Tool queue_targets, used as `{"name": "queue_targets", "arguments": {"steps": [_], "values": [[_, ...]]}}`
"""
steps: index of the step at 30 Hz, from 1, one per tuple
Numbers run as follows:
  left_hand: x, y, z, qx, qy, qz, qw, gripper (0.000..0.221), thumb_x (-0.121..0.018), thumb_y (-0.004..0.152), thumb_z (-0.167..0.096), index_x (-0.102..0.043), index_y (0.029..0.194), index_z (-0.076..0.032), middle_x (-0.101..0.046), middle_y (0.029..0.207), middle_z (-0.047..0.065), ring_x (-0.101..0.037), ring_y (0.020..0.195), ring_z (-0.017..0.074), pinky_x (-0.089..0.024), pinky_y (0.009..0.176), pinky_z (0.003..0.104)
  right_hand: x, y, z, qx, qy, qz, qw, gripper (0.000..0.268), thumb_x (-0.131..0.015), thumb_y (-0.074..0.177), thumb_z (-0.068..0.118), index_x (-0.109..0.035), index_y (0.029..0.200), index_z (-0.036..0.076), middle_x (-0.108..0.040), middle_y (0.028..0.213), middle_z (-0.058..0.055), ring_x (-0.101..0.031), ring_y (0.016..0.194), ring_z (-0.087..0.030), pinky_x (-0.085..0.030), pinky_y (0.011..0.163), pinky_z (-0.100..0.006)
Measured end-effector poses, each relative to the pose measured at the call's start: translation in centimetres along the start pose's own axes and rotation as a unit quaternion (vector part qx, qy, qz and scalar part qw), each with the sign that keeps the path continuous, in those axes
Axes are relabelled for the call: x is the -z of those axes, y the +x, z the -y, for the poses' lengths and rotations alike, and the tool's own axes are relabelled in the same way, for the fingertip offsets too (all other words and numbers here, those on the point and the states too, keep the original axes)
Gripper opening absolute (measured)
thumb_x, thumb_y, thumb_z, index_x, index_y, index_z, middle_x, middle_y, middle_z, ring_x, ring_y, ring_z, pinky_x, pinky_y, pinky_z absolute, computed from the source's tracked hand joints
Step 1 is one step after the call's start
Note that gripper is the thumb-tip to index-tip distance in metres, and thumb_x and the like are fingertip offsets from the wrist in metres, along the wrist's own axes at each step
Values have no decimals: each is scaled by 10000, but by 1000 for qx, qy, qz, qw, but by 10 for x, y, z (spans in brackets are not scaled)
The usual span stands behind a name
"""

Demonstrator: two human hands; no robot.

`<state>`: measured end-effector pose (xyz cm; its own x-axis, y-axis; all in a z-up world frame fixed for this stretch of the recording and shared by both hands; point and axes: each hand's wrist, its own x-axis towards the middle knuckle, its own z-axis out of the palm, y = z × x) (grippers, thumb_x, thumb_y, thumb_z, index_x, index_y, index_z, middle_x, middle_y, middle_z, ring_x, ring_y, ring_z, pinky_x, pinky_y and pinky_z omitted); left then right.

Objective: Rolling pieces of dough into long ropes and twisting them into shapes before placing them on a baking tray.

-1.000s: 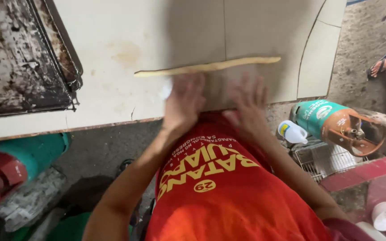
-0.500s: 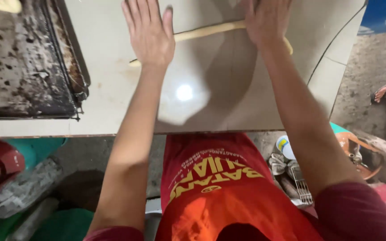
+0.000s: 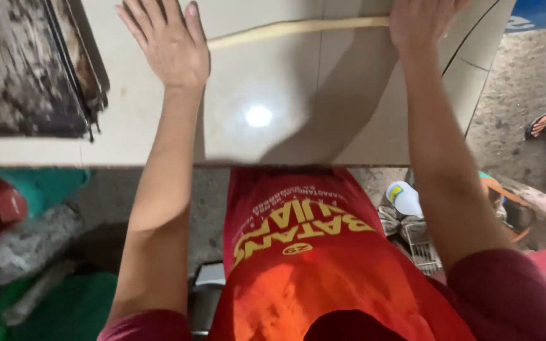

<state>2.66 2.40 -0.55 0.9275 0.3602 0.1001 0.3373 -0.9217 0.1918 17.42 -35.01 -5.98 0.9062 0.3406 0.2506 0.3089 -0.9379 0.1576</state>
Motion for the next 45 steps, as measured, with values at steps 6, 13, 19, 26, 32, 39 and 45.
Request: {"name": "queue_targets", "arguments": {"steps": [6, 13, 19, 26, 32, 39, 45], "values": [[8, -85, -16, 170, 152, 149, 962, 525, -87, 1148, -446, -61, 1660, -334, 103, 1652, 132, 107, 1529, 359, 22, 1304, 548, 127, -118, 59, -55, 163, 202, 964, 638, -414, 1103, 416, -207, 1600, 72, -120, 1632, -192, -76, 1501, -407, -133, 1167, -665], [-34, -153, -71, -225, -83, 4, 971, 503, -645, 934, -134, -467, 1363, 59, -422, 1407, 289, -327, 1374, 457, -191, 1191, 536, 138, -151, 113, 117, 290, 219, 924, 885, -380, 944, 726, -286, 1572, 110, -10, 1622, -224, 138, 1406, -553, 116, 1096, -677], [-9, -69, -81, -174, -79, 90, 977, 710, -600, 986, -295, -247, 1543, -33, -283, 1603, 157, -292, 1493, 307, -242, 1242, 448, 93, -73, 146, 130, 113, 192, 966, 816, -330, 971, 812, -184, 1602, 316, -66, 1642, -110, -42, 1445, -531, -91, 1091, -788], [-30, 44, -51, -23, -19, 58, 998, 725, -232, 1065, -522, -342, 1502, 46, -303, 1561, 216, -178, 1445, 375, -36, 1192, 556, 55, 61, 113, 84, 176, 126, 973, 997, -169, 983, 797, -308, 1531, -24, -336, 1541, -308, -237, 1412, -487, -11, 1098, -649], [19, -89, -61, -1, 173, 251, 952, 746, -6, 1019, -546, -5, 1573, -45, 10, 1661, 122, 22, 1529, 255, 12, 1273, 394, 97, -98, 112, 60, 52, 197, 977, 1035, -48, 790, 920, -96, 1608, 288, 15, 1642, -117, 45, 1485, -489, 25, 1168, -742], [18, 9, -15, -106, -8, 67, 992, 571, -401, 1130, -383, -303, 1536, 6, -258, 1560, 270, -197, 1444, 436, -144, 1193, 565, 63, 1, 56, -12, 124, 105, 987, 611, -632, 1035, 449, -476, 1467, 47, -381, 1441, -346, -240, 1295, -601, -147, 1030, -730], [40, -96, 5, -101, 24, 151, 983, 593, -381, 1168, -443, -100, 1613, -171, -53, 1655, 122, -55, 1536, 333, -111, 1276, 503, 118, -130, 55, 48, 162, 139, 976, 626, -445, 1074, 514, -333, 1595, 184, -199, 1623, -150, -91, 1442, -521, -53, 1098, -747]]}}
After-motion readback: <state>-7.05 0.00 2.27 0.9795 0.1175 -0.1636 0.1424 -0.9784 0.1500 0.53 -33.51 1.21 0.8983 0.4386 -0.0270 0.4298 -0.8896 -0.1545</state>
